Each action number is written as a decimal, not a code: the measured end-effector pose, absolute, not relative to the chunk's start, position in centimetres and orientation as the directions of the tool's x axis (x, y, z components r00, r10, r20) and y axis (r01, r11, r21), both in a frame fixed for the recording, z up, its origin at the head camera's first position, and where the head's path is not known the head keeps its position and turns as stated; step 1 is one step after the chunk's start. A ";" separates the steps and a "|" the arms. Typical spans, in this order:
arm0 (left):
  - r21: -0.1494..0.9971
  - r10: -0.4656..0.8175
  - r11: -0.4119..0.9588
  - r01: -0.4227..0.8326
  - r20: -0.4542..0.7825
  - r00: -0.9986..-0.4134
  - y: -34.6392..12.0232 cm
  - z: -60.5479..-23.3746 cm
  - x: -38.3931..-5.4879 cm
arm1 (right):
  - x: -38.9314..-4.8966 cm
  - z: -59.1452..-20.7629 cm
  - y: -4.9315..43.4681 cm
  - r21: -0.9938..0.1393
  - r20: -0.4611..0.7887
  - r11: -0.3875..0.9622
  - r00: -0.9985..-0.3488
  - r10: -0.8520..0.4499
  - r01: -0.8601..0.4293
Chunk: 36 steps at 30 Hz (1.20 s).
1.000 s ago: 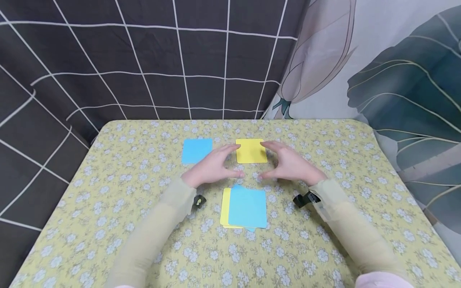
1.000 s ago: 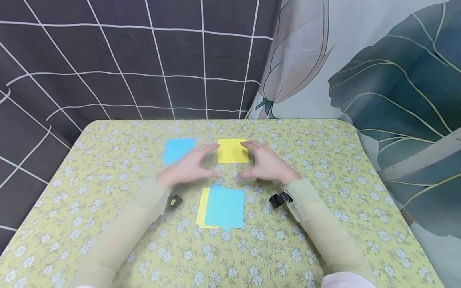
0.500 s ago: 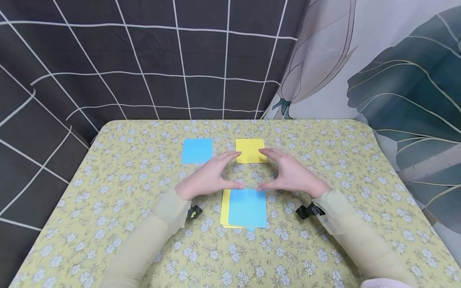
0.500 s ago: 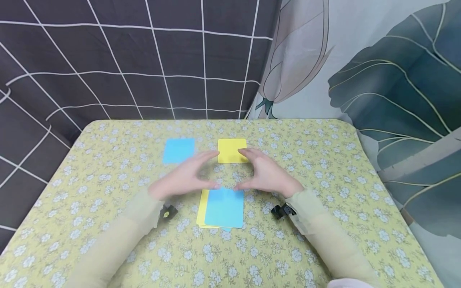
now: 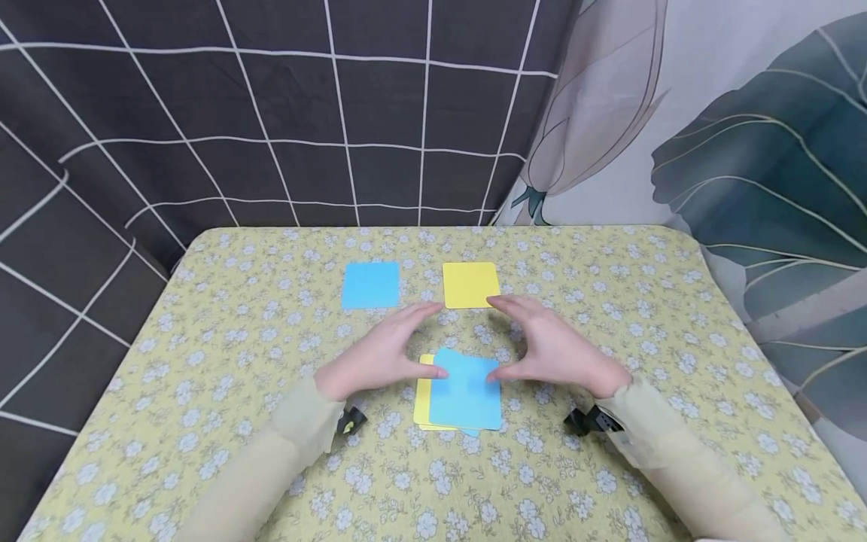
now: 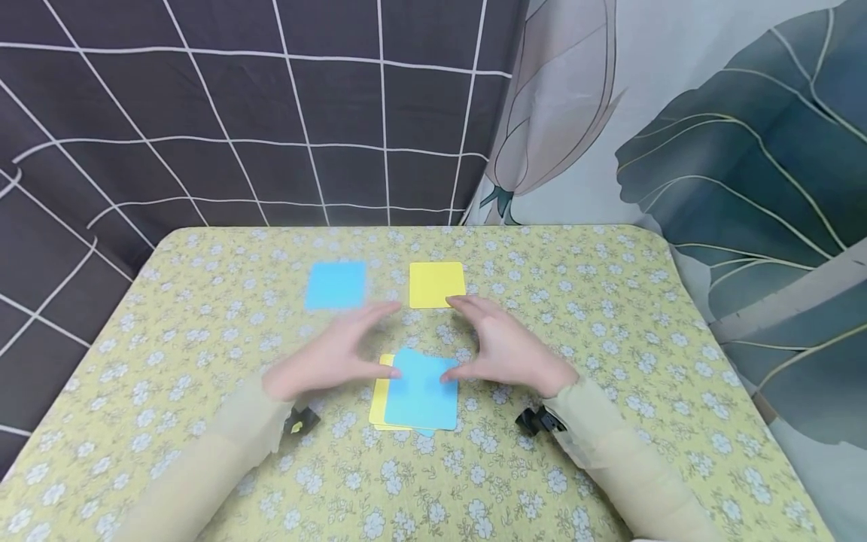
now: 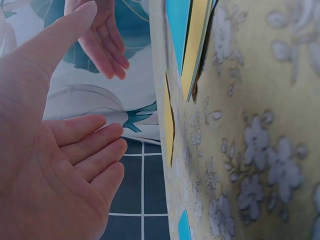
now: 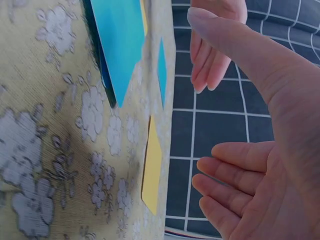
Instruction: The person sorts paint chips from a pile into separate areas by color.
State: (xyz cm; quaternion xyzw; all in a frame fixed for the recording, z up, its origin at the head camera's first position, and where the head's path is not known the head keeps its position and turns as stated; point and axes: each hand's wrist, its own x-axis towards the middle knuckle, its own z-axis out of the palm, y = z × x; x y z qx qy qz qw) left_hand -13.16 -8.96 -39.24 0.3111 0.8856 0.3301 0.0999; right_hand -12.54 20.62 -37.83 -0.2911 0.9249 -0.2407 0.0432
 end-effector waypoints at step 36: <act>0.572 0.736 0.579 0.581 -0.060 -0.674 -8.1 -40.5 -9.4 | -8.6 -39.9 19.9 -0.460 0.030 0.697 -0.794 -0.608 -0.551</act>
